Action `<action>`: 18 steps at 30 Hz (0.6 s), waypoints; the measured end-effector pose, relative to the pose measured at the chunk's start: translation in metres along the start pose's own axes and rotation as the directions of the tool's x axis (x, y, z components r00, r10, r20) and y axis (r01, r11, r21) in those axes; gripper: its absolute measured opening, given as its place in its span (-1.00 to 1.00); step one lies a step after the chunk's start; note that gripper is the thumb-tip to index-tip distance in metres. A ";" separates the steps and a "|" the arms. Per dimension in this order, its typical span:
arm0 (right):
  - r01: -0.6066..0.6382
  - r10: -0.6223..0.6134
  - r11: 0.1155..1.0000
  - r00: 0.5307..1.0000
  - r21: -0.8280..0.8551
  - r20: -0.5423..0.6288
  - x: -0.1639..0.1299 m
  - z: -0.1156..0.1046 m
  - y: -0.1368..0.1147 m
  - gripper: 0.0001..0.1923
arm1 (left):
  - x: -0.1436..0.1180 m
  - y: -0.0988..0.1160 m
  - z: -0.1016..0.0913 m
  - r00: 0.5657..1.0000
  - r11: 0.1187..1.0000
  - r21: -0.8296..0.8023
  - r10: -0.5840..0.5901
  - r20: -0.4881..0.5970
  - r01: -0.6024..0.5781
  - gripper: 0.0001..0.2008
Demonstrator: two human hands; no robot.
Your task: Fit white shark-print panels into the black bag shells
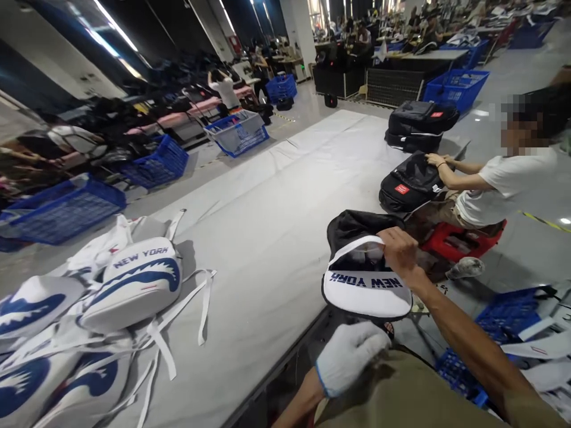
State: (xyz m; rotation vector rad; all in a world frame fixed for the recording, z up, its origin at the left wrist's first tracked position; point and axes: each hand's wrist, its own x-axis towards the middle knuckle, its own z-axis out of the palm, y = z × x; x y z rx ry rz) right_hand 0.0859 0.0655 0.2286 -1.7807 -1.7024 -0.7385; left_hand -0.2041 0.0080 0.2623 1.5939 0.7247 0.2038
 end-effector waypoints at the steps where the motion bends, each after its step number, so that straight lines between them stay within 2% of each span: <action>1: 0.032 -0.032 0.999 0.999 0.006 0.002 -0.002 -0.004 -0.011 -0.56 | -0.002 0.012 -0.014 0.993 0.997 -0.017 0.067 -0.100 -0.069 -0.57; 2: 0.054 -0.054 0.998 0.999 0.013 0.003 -0.003 -0.006 -0.020 -0.60 | 0.000 0.020 -0.029 0.963 0.991 0.015 0.132 -0.235 -0.132 -0.60; 3: 0.066 -0.066 0.998 0.998 0.019 0.004 -0.004 -0.008 -0.027 -0.63 | 0.007 0.021 -0.044 0.902 0.978 0.100 0.207 -0.379 -0.182 -0.67; 4: 0.068 -0.068 0.997 0.998 0.024 0.001 -0.005 -0.010 -0.033 -0.65 | 0.018 0.018 -0.059 0.823 0.951 0.209 0.303 -0.481 -0.227 -0.74; 5: 0.066 -0.065 0.997 0.998 0.026 -0.008 -0.006 -0.011 -0.037 -0.64 | 0.032 0.008 -0.073 0.734 0.913 0.321 0.396 -0.551 -0.252 -0.73; 6: 0.059 -0.059 0.998 0.998 0.026 -0.023 -0.008 -0.012 -0.039 -0.62 | 0.048 -0.005 -0.085 0.675 0.866 0.433 0.476 -0.564 -0.250 -0.57; 7: 0.050 -0.049 0.998 0.998 0.024 -0.041 -0.010 -0.013 -0.039 -0.59 | 0.065 -0.022 -0.095 0.646 0.811 0.538 0.541 -0.538 -0.230 -0.38; 9: 0.026 -0.024 0.999 0.997 0.025 -0.077 -0.020 -0.017 -0.035 -0.52 | 0.099 -0.056 -0.107 0.657 0.713 0.677 0.600 -0.456 -0.181 -0.12; 11: -0.011 0.016 0.999 0.994 0.040 -0.107 -0.036 -0.026 -0.027 -0.48 | 0.125 -0.084 -0.107 0.671 0.630 0.751 0.645 -0.366 -0.196 -0.03; 12: -0.035 0.042 0.998 0.992 0.057 -0.118 -0.046 -0.033 -0.022 -0.46 | 0.135 -0.093 -0.104 0.661 0.586 0.776 0.681 -0.314 -0.235 -0.04; 15: -0.127 0.141 0.986 0.981 0.107 -0.133 -0.083 -0.059 -0.011 -0.39 | 0.154 -0.096 -0.087 0.592 0.414 0.805 0.800 -0.098 -0.426 -0.07; 18: -0.271 0.282 0.957 0.952 0.098 -0.121 -0.123 -0.087 -0.002 -0.35 | 0.166 -0.078 -0.062 0.543 0.284 0.736 0.829 0.133 -0.615 -0.11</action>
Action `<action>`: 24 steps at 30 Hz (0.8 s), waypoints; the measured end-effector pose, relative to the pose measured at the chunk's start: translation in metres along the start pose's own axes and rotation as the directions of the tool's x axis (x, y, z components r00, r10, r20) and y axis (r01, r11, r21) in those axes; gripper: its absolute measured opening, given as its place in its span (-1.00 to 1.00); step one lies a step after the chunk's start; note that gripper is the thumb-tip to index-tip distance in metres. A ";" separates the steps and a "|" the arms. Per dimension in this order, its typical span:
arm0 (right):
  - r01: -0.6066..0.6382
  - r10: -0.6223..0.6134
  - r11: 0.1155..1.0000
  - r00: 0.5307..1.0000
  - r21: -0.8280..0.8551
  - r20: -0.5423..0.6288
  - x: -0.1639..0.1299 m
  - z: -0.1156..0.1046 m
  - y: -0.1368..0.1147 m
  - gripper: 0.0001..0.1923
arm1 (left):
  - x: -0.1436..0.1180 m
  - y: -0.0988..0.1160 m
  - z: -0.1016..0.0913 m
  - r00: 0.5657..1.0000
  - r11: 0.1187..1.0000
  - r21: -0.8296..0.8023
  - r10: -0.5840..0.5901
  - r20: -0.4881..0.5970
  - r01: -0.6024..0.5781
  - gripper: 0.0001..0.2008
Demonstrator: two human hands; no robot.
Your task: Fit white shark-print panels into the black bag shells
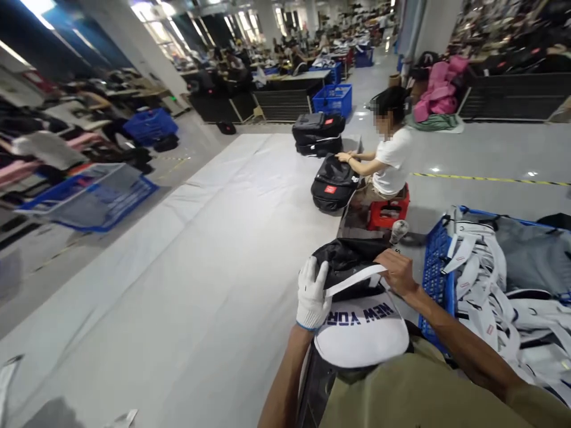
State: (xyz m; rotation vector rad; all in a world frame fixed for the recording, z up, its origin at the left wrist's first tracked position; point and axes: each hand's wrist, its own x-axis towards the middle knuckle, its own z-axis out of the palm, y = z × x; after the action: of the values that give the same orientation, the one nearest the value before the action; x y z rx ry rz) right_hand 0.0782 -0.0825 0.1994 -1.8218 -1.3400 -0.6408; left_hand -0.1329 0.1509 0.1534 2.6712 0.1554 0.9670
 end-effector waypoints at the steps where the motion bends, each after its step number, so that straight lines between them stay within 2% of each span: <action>1: -0.051 0.051 0.998 0.999 -0.027 0.004 -0.011 -0.011 0.005 -0.36 | 0.010 0.008 0.005 0.999 0.998 -0.042 0.040 0.037 -0.038 -0.14; 4: -0.201 0.200 0.973 0.980 -0.113 -0.017 -0.040 -0.040 0.020 -0.38 | 0.038 0.033 0.021 0.988 0.978 -0.197 0.092 0.127 -0.066 -0.19; 7: -0.372 0.360 0.917 0.927 -0.145 -0.100 -0.061 -0.064 0.035 -0.37 | 0.070 0.055 0.041 0.968 0.933 -0.345 0.175 0.179 -0.105 -0.19; 11: -0.576 0.548 0.798 0.816 -0.176 -0.184 -0.069 -0.086 0.063 -0.41 | 0.122 0.068 0.080 0.930 0.880 -0.435 0.304 0.208 -0.190 -0.22; 15: -0.758 0.728 0.629 0.652 -0.172 -0.213 -0.063 -0.091 0.109 -0.36 | 0.177 0.070 0.140 0.902 0.855 -0.499 0.319 0.290 -0.142 -0.30; 17: -0.814 0.797 0.557 0.580 -0.165 -0.171 -0.058 -0.088 0.138 -0.31 | 0.202 0.070 0.172 0.898 0.856 -0.515 0.269 0.348 -0.056 -0.34; 20: -0.839 0.848 0.514 0.529 -0.180 -0.042 -0.051 -0.081 0.190 -0.23 | 0.236 0.065 0.211 0.884 0.857 -0.506 0.157 0.439 0.099 -0.44; 24: -0.854 0.845 0.513 0.485 -0.090 0.224 -0.036 -0.065 0.268 -0.24 | 0.274 0.054 0.239 0.827 0.830 -0.447 -0.031 0.562 0.335 -0.62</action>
State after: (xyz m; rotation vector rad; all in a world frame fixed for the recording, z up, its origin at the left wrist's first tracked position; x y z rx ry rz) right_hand 0.3234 -0.1957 0.1320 -2.2704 -0.3816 0.1723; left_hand 0.2308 0.0972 0.1629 2.2303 0.0222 0.1258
